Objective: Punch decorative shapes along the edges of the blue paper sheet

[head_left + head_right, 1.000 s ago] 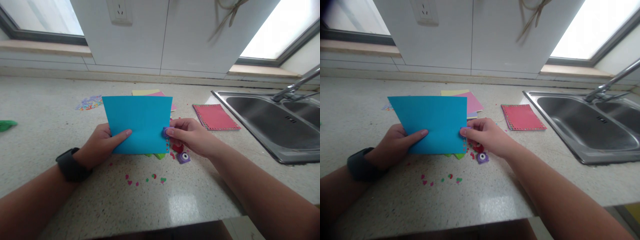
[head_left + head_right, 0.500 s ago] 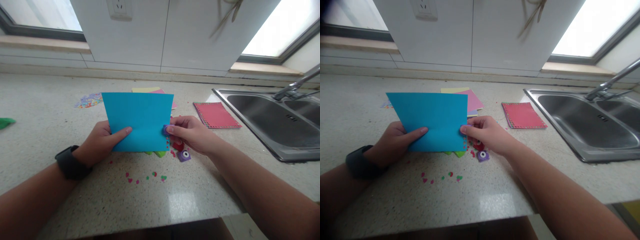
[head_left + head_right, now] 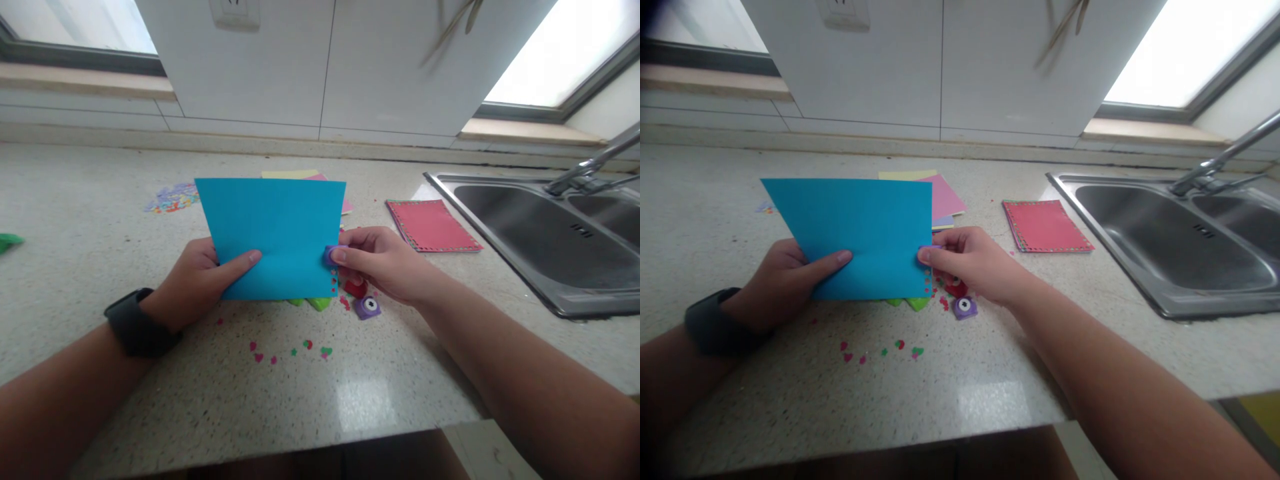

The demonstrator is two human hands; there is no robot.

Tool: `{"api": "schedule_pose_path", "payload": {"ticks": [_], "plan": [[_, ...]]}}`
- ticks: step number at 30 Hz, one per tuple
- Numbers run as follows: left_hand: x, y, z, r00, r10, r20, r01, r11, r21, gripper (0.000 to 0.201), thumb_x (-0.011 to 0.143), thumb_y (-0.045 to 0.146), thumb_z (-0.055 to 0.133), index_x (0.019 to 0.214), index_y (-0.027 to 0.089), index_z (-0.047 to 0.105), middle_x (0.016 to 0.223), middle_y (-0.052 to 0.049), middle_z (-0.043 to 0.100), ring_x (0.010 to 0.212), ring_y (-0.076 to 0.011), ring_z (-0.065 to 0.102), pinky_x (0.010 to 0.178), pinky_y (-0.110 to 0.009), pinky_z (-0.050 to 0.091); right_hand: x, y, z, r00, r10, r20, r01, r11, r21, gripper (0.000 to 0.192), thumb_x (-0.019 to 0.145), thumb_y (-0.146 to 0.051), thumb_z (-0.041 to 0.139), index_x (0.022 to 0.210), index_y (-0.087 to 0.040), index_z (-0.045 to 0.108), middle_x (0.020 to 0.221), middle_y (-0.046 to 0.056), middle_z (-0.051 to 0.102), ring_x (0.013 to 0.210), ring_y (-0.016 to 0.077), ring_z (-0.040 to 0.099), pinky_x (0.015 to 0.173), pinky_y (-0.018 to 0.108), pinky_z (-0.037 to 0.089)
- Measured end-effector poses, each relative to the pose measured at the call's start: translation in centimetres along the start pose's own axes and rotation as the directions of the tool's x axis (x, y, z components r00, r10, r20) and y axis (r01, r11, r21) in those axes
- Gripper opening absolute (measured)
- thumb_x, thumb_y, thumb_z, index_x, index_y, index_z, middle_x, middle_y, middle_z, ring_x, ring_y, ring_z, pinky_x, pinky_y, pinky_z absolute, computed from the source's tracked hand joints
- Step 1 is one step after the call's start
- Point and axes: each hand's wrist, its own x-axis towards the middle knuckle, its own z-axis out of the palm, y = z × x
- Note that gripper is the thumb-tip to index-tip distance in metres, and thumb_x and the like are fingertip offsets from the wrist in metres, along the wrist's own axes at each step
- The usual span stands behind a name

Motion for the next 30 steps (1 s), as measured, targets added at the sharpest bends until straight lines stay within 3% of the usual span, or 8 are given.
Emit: {"api": "schedule_pose_path", "payload": {"ticks": [7,21,30], "plan": [[0.07,0.11,0.18,1.000,0.006,-0.007,-0.006,1.000,-0.005,0.049,0.079,0.052,0.074,0.115,0.018,0.072,0.124,-0.011,0.071,0.103,-0.0299,0.070,0.088,-0.039,0.060,0.08,0.07,-0.01,1.000,-0.022,0.010,0.022,1.000,0.011,0.034,0.089,-0.047,0.070,0.080,-0.016,0.058,0.062,-0.002,0.050,0.050,0.0078,0.045,0.046,0.024,0.034],[0.05,0.06,0.19,1.000,-0.011,-0.003,0.011,0.999,-0.030,0.046,0.079,0.051,0.075,0.113,0.020,0.073,0.123,-0.010,0.071,0.104,-0.0307,0.070,0.090,-0.043,0.060,0.35,-0.24,0.44,0.999,-0.033,0.016,0.031,0.994,0.109,0.032,0.084,-0.038,0.077,0.077,-0.014,0.058,0.062,-0.001,0.056,0.045,0.0061,0.044,0.040,0.022,0.029],[-0.05,0.01,0.07,1.000,-0.015,-0.001,0.015,0.999,-0.048,0.048,0.079,0.049,0.075,0.118,0.020,0.072,0.124,-0.010,0.070,0.103,-0.0311,0.070,0.089,-0.043,0.060,0.29,-0.64,0.56,0.999,-0.037,0.020,0.036,0.998,0.054,0.036,0.080,-0.041,0.079,0.074,-0.014,0.056,0.059,0.000,0.057,0.044,0.0059,0.043,0.039,0.021,0.029]]}}
